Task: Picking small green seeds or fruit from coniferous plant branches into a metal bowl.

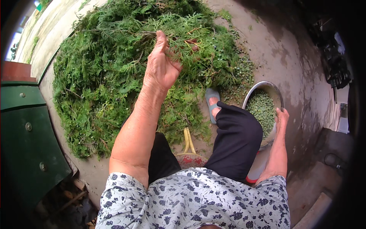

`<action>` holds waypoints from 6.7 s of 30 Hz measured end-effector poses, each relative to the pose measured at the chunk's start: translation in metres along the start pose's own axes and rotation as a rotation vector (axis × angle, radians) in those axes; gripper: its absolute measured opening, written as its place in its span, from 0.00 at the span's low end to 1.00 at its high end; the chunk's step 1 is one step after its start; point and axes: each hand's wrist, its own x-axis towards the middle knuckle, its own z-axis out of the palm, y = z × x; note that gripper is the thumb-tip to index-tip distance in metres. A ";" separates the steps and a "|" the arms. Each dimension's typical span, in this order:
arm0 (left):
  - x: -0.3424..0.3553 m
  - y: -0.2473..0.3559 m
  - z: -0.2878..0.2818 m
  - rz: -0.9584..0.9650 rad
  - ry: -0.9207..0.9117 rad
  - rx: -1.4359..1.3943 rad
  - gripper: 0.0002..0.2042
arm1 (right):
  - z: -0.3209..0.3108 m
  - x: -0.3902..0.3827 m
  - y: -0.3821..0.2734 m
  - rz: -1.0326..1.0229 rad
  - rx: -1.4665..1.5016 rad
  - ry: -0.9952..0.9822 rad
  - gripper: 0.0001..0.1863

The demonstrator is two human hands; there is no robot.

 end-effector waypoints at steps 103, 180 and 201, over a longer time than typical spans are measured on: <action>-0.061 -0.171 -0.312 -0.221 0.805 0.552 0.11 | 0.102 -0.192 -0.160 -0.097 0.921 -1.129 0.13; -0.203 -0.048 0.006 0.614 -0.026 1.733 0.06 | 0.074 -0.334 -0.131 -1.284 0.463 -0.827 0.15; -0.227 -0.044 0.034 0.261 0.009 1.064 0.09 | 0.063 -0.338 -0.122 -0.276 0.905 -1.087 0.06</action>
